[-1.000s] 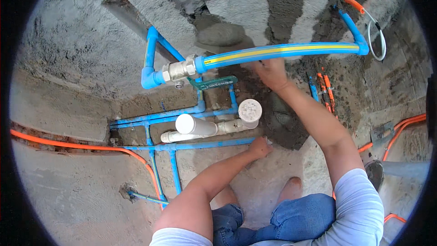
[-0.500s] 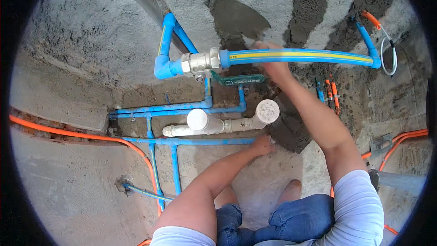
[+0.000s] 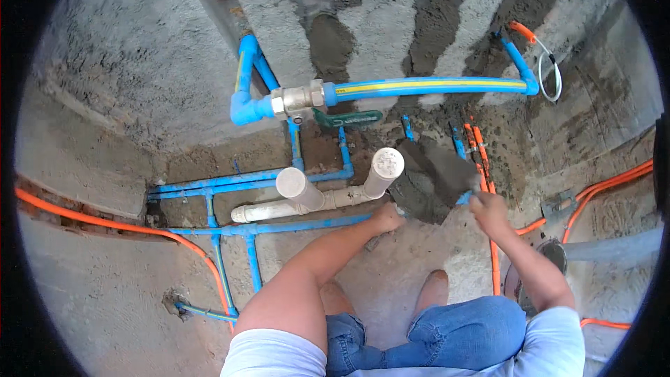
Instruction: Applying mortar around plumbing pipes in a renovation area using a trowel.
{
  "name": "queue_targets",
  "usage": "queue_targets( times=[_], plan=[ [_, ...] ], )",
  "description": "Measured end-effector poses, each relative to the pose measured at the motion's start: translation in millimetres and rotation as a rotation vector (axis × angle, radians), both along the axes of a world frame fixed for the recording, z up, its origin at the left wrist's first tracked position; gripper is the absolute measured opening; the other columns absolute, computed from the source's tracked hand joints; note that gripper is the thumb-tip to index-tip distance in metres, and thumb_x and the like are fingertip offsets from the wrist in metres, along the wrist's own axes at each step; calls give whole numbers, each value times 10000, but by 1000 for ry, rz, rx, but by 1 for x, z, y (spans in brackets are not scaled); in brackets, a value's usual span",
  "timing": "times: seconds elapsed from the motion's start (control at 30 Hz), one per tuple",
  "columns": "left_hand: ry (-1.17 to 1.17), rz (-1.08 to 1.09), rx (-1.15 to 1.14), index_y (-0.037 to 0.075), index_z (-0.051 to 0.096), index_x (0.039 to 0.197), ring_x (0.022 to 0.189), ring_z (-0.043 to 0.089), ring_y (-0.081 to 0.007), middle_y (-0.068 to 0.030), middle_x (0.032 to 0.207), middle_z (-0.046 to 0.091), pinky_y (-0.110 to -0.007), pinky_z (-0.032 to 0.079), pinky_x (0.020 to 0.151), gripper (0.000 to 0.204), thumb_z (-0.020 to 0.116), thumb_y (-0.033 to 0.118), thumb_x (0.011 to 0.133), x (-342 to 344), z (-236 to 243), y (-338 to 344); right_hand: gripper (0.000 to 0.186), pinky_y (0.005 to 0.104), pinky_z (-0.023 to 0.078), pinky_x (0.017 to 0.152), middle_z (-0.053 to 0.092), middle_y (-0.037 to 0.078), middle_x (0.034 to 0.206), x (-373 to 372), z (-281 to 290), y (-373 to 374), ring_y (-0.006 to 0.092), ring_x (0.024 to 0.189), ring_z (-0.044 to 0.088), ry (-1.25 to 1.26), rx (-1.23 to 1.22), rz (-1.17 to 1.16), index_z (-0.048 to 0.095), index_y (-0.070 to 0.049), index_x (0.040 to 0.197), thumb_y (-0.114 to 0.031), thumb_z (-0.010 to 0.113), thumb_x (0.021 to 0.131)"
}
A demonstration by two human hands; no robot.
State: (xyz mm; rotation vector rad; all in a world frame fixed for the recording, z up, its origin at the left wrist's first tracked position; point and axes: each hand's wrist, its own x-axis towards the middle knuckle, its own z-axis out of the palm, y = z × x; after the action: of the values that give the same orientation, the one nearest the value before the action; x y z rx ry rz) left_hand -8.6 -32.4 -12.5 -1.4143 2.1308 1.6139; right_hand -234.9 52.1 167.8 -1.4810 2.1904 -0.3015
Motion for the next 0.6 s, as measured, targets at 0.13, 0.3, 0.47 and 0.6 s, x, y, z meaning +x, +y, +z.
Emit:
queue_targets(
  times=[0.13, 0.3, 0.47, 0.6],
  plan=[
    [162, 92, 40, -14, 652, 679, 497, 617, -193, -121, 609, 640, -363, 501, 523, 259, 672, 240, 727, 15, -41, -1, 241, 439, 433, 648, 545, 207, 715, 12, 116, 7, 377, 694, 553, 58, -398, 66, 545, 24, 750, -185, 550, 870],
    [135, -9, 87, -5, 643, 616, 476, 601, -182, -103, 544, 613, -357, 492, 496, 284, 672, 244, 750, 26, -21, -14, 256, 469, 430, 685, 548, 232, 752, 79, 219, -85, 419, 747, 548, 138, -304, 523, 515, 33, 862, -220, 547, 876],
    [76, -165, -10, -35, 653, 661, 515, 633, -244, -142, 611, 647, -394, 520, 545, 267, 650, 218, 746, 30, -17, -23, 336, 461, 504, 767, 635, 271, 871, 146, 218, -170, 403, 852, 625, 562, -110, 746, 619, 67, 855, -262, 548, 867],
    [16, -215, -49, -24, 643, 611, 519, 639, -214, -114, 552, 635, -354, 535, 590, 386, 611, 306, 810, 31, -31, -23, 365, 458, 513, 772, 642, 278, 894, 199, 234, -202, 389, 876, 636, 502, 76, 667, 616, 89, 913, -266, 549, 859]
  ],
)
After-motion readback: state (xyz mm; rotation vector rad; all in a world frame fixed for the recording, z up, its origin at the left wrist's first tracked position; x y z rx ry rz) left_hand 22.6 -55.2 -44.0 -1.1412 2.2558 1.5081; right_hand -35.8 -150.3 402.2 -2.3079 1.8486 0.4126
